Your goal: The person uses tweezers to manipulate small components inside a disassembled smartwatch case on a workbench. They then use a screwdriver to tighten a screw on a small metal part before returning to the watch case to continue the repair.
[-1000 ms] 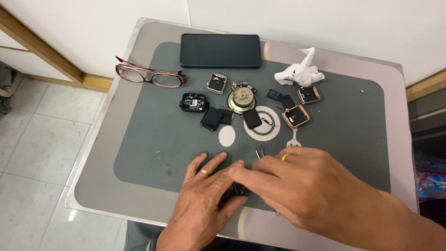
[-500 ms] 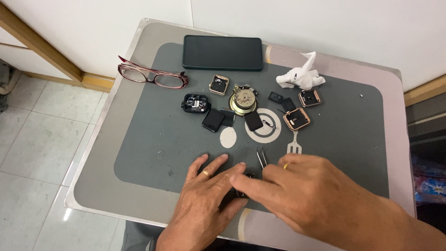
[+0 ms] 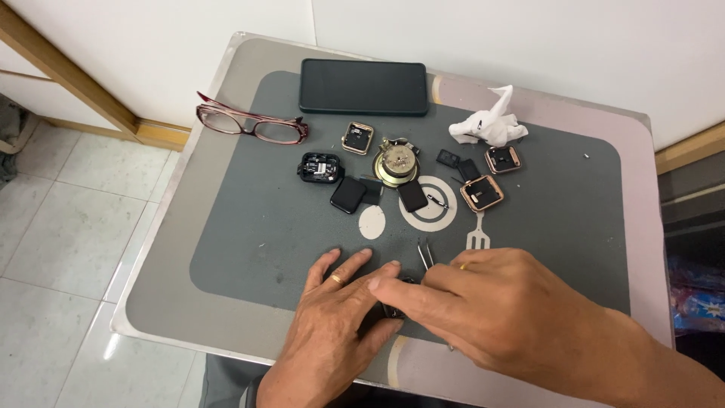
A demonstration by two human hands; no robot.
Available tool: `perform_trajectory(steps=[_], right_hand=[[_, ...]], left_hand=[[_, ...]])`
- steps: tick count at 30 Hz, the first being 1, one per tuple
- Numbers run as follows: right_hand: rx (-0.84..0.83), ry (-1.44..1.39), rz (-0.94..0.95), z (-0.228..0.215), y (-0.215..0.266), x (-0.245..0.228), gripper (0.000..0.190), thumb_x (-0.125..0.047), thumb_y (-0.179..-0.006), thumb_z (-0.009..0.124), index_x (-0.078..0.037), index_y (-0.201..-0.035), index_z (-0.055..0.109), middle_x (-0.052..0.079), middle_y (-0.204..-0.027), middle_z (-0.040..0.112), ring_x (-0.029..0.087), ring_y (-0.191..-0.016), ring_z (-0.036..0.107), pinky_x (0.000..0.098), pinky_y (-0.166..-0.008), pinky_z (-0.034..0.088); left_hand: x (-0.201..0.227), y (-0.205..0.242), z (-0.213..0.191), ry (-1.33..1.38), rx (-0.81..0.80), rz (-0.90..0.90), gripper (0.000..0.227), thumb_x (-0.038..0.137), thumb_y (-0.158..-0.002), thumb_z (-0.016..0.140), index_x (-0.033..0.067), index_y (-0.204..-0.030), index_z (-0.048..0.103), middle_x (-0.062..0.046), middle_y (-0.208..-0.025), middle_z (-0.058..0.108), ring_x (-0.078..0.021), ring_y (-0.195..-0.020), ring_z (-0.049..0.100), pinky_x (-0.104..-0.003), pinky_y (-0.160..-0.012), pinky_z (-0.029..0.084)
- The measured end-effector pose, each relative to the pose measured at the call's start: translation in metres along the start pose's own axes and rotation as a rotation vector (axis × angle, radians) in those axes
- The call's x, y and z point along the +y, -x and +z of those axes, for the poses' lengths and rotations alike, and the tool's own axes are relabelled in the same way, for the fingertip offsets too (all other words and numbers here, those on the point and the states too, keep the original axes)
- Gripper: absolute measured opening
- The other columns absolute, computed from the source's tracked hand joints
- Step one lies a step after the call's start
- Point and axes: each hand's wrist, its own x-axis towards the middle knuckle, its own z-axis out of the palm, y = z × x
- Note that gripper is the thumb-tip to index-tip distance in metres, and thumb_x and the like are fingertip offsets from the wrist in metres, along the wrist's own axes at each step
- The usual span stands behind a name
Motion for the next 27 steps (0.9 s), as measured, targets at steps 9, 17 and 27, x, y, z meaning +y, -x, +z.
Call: perform_trajectory(steps=[9,17,27], right_hand=[[0.221,-0.271,0.836,-0.025,0.029,0.039,0.046,-0.012,-0.079,0.084,-0.015,-0.123,0.075,-0.004,-0.074,0.078,0.005,-0.059,0.073,0.0186,-0.079,0.057],[0.733,-1.228,1.118,0.044,0.115,0.130,0.045,-0.014,-0.087,0.071,-0.003,-0.130,0.064,0.010,-0.069,0.064,0.022,-0.035,0.055,0.0274,-0.029,0.048],[0.692,-1.391,1.192,0.054,0.120,0.144,0.041,-0.013,-0.089,0.072,-0.006,-0.129,0.068,0.008,-0.072,0.066,0.022,-0.038,0.059,0.0320,-0.052,0.062]], left_hand=[[0.001,0.001,-0.003,0.011,-0.034,0.012,0.068,0.020,-0.084,0.086,0.0049,-0.142,0.054,-0.016,-0.145,0.058,-0.0316,-0.134,0.056,-0.061,-0.119,0.029],[-0.006,-0.046,-0.058,-0.159,-0.122,0.035,0.046,0.020,-0.089,0.076,0.0160,-0.134,0.065,-0.011,-0.121,0.072,-0.0300,-0.107,0.066,-0.041,-0.090,0.052],[-0.069,-0.147,-0.018,-0.334,-0.193,0.141,0.012,0.019,-0.096,0.070,0.0187,-0.107,0.076,-0.002,-0.075,0.062,-0.0290,-0.070,0.057,-0.044,-0.054,0.045]])
